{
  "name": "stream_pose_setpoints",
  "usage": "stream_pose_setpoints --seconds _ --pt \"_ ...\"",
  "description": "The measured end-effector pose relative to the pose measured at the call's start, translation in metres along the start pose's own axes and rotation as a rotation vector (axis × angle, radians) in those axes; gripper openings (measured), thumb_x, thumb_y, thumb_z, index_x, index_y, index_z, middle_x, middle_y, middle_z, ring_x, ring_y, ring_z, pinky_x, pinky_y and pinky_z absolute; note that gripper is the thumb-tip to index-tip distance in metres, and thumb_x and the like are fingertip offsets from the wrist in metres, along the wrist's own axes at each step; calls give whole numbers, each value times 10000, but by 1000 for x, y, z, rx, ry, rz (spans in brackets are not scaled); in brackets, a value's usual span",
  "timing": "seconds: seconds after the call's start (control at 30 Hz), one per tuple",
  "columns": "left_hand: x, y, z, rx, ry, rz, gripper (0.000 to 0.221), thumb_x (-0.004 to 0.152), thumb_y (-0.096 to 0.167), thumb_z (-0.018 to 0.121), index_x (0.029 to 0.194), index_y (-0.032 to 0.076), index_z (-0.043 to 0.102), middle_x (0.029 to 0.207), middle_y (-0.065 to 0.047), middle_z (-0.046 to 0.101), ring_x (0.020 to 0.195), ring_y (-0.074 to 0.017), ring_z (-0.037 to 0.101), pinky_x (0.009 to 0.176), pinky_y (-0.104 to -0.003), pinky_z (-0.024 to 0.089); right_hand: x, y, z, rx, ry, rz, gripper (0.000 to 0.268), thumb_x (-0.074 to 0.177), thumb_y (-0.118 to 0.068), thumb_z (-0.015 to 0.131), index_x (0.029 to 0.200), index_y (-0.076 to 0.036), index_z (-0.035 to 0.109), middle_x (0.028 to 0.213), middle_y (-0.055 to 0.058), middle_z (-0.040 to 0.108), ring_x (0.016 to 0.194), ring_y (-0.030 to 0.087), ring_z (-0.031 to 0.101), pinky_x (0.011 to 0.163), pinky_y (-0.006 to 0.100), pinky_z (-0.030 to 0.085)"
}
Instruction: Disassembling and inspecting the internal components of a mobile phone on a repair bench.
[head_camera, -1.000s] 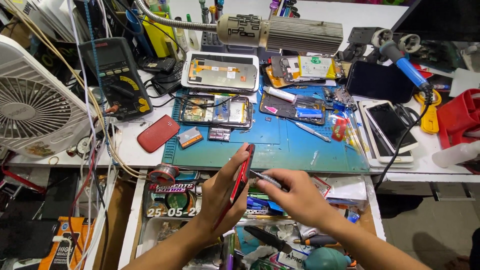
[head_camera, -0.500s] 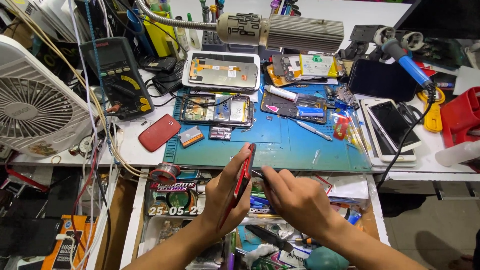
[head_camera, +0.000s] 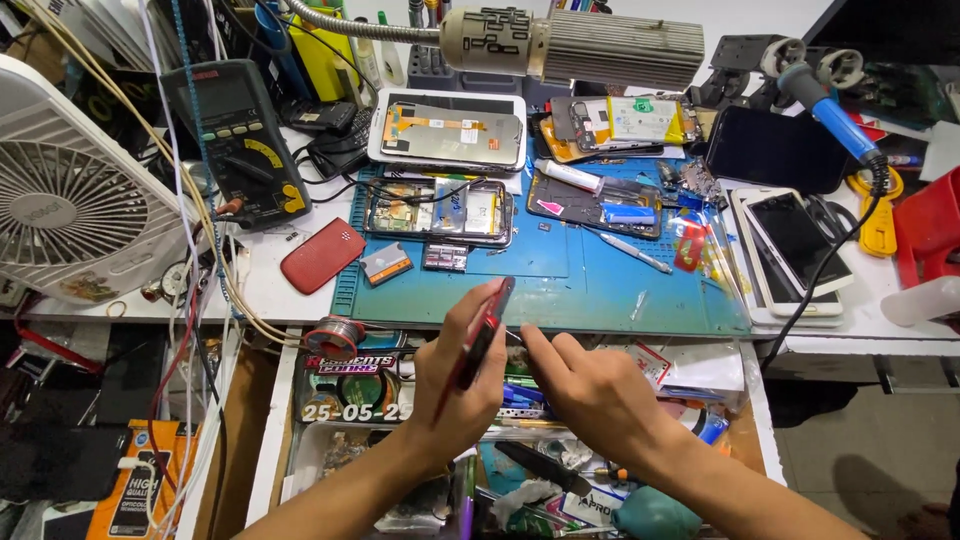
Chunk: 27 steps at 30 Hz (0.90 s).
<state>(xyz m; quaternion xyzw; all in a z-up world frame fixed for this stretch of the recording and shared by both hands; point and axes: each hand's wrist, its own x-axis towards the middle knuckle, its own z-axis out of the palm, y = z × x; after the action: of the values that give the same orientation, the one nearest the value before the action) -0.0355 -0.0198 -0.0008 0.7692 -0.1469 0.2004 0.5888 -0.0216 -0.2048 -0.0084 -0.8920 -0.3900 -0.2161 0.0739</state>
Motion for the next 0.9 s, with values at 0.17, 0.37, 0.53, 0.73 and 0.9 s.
stream_pose_setpoints --seconds 0.17,0.37,0.53,0.73,0.9 --pt "-5 -1 2 83 18 -111 391 1010 138 582 1388 115 484 814 -45 728 497 -113 575 471 -298 479 15 3 -17 466 -155 209 211 1032 -201 542 1161 -67 642 677 38 629 443 189 501 398 346 388" --pt "-2 3 4 49 8 -63 334 1026 147 561 1343 44 531 935 -101 684 543 -116 609 501 -278 505 36 3 -41 1059 -458 812 316 986 -280 581 1013 -91 833 780 -12 732 666 106 571 624 288 443" --pt "12 -4 4 70 -75 -214 215 1008 164 562 1215 115 591 593 5 578 425 -117 491 412 -327 422 28 13 -28 991 -455 774 314 960 -325 581 1102 -151 800 1047 -21 852 954 123 775 832 304 588" --pt "34 -6 -13 -340 175 -349 292 958 61 607 1232 -38 629 1102 -283 754 1013 -378 758 835 -492 662 16 32 -33 938 -324 675 314 949 -183 573 1177 -179 789 889 108 834 778 291 779 762 422 609" --pt "42 -2 -17 -706 273 -509 331 958 -1 556 1265 -120 529 1133 -347 708 1044 -481 716 843 -519 667 10 31 -32 622 -354 359 273 894 -70 670 1137 -175 739 989 91 709 772 328 746 679 455 616"
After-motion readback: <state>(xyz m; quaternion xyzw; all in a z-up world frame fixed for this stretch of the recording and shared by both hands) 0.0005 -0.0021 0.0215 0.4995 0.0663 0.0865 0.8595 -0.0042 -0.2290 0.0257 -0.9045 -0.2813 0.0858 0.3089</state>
